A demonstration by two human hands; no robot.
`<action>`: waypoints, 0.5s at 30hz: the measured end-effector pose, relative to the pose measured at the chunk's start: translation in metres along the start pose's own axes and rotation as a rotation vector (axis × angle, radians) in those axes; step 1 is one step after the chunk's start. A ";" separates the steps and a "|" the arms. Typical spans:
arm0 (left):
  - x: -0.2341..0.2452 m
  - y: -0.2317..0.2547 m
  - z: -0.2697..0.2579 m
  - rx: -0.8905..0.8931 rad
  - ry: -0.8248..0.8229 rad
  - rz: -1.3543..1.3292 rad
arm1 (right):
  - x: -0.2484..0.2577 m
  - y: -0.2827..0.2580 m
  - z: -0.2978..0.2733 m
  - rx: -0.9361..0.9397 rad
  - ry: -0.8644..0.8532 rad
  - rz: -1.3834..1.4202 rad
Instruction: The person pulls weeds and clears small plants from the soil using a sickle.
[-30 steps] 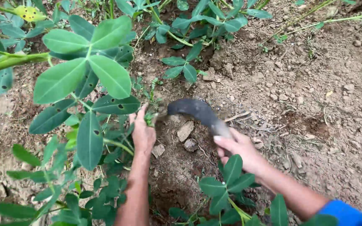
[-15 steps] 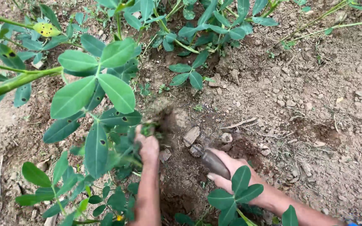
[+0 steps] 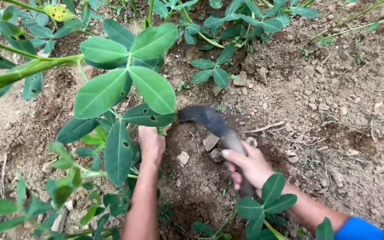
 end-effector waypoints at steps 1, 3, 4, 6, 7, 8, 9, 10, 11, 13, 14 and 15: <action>-0.004 0.005 0.003 -0.158 -0.027 0.124 | -0.011 -0.001 0.017 0.040 -0.055 0.006; -0.009 -0.008 0.002 -0.368 -0.173 0.529 | -0.007 0.004 0.021 0.080 -0.036 -0.051; -0.016 -0.013 -0.005 -0.567 -0.325 0.943 | -0.006 0.009 0.022 0.110 -0.022 -0.104; -0.005 -0.015 -0.003 -0.437 -0.303 0.942 | -0.001 0.021 0.024 0.352 -0.050 -0.299; 0.005 -0.019 -0.001 -0.303 -0.299 0.940 | -0.006 0.027 0.020 0.585 -0.074 -0.479; 0.021 -0.032 0.000 -0.309 -0.303 0.949 | -0.002 0.026 0.014 0.589 -0.079 -0.470; 0.042 -0.055 0.001 -0.108 -0.235 0.796 | 0.001 0.024 0.007 0.618 -0.070 -0.568; 0.063 -0.078 0.000 0.088 -0.167 0.639 | 0.003 0.023 0.001 0.647 -0.060 -0.667; 0.063 -0.076 0.000 0.095 -0.164 0.641 | 0.007 0.016 -0.011 0.643 -0.065 -0.670; 0.058 -0.063 0.009 -0.094 -0.140 0.451 | 0.029 0.011 -0.020 0.201 0.034 -0.363; 0.041 -0.038 0.016 -0.093 -0.138 0.451 | 0.031 0.005 -0.023 0.202 0.033 -0.365; 0.021 -0.015 0.023 -0.099 -0.209 0.573 | 0.035 0.000 -0.024 0.157 0.029 -0.202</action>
Point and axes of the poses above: each hand's wrist, its own z-axis towards the middle knuckle, its own x-axis out of the back of the hand, y = z × x, the point moved 5 cm from there along z, towards the middle knuckle, and after that the axes turned 14 degrees about -x, right-handed, at the moved point
